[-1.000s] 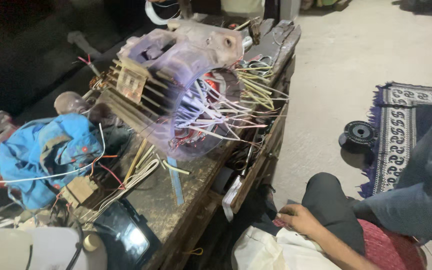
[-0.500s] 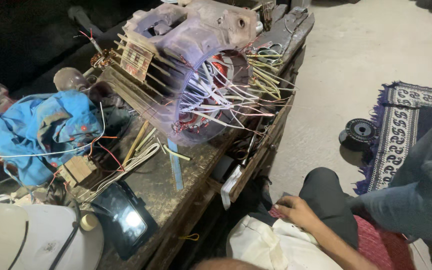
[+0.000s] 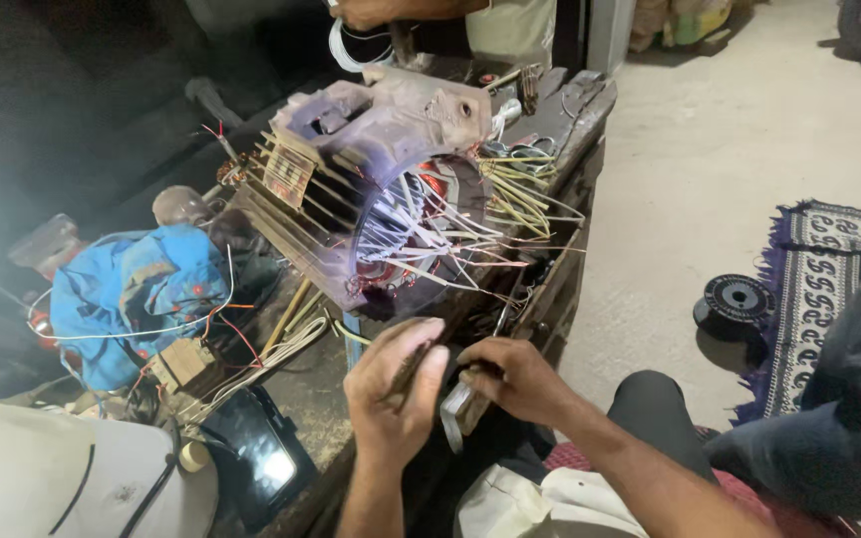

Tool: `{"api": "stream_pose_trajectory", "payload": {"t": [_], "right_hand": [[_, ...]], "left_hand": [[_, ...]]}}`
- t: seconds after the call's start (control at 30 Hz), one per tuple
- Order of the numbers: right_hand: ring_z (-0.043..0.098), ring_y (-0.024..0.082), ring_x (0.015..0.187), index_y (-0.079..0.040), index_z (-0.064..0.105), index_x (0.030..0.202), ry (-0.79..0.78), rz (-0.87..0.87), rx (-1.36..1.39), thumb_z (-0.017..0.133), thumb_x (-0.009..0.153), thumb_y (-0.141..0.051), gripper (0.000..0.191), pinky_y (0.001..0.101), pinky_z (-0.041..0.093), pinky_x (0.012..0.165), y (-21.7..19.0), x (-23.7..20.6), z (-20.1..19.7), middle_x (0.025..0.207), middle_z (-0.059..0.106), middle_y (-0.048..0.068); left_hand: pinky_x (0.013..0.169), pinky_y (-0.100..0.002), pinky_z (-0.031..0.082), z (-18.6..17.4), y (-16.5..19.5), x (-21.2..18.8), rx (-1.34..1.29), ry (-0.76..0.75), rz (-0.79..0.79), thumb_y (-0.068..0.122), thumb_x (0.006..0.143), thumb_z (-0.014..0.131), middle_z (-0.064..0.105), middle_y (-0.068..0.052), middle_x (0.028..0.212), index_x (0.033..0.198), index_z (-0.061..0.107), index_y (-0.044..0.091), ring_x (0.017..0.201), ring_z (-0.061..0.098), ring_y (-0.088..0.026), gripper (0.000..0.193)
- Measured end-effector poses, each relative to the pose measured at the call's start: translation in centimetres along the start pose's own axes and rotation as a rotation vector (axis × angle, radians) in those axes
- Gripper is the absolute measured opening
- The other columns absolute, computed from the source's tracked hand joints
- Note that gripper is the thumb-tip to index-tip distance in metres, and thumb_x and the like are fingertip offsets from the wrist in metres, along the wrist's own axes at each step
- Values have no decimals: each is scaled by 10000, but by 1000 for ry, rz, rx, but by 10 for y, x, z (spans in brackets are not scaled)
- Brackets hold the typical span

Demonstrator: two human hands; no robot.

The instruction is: The person holds a motor stator and manipulates its copper windings, inserting and adjusting white insulating tubes into the slots. Another person assists by handing over tubes and pointing to specific areas.

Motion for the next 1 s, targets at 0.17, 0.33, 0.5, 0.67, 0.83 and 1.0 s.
{"api": "stream_pose_trajectory", "payload": {"t": [0.17, 0.33, 0.5, 0.67, 0.83, 1.0], "right_hand": [[721, 184, 828, -23, 728, 1073, 16, -100, 122, 780, 876, -73, 209, 312, 584, 699, -25, 18, 8, 945, 732, 103], [733, 174, 803, -20, 719, 1068, -54, 169, 147, 786, 838, -105, 254, 307, 591, 697, -41, 14, 18, 931, 749, 94], [715, 272, 911, 2, 735, 1007, -316, -119, 119, 804, 844, -75, 192, 383, 554, 795, -78, 0, 28, 958, 751, 148], [729, 275, 826, -15, 732, 1010, -441, 123, 124, 770, 826, -78, 198, 375, 570, 738, -89, -8, 22, 931, 742, 142], [750, 247, 819, -2, 734, 979, 150, -17, 31, 754, 834, -59, 157, 345, 577, 724, -107, 3, -24, 915, 758, 130], [708, 250, 821, -27, 690, 932, 574, -267, -208, 757, 906, -68, 84, 341, 557, 730, -126, 18, -69, 905, 723, 121]], "left_hand": [[986, -298, 539, -13, -30, -4, -293, -67, -325, 26, 950, 689, 757, -139, 1180, 1258, 683, -29, 1088, 708, -187, 312], [1041, -391, 523, 22, -72, -13, -501, -75, -532, 37, 955, 650, 684, -187, 1316, 1386, 586, -25, 1196, 665, -277, 441], [1107, -516, 470, 71, -108, -2, -1123, 47, -792, 149, 1001, 554, 516, -248, 1518, 1564, 324, 6, 1350, 561, -419, 625], [1123, -526, 426, 94, -126, 23, -1341, 184, -744, 286, 1010, 492, 494, -204, 1514, 1545, 291, 118, 1389, 489, -378, 596], [1127, -500, 449, 89, -137, 23, -1332, 249, -717, 307, 1080, 514, 561, -193, 1413, 1345, 484, 7, 1363, 530, -354, 401], [986, -439, 535, 88, -142, 21, -1234, 290, -690, 266, 1059, 558, 648, -192, 1290, 1231, 536, 8, 1229, 637, -342, 310]]}}
Point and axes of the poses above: each hand's wrist, its own x-axis towards the middle knuckle, its own z-axis out of the palm, y = z × x, the point moved 4 cm from there along x, towards the middle knuckle
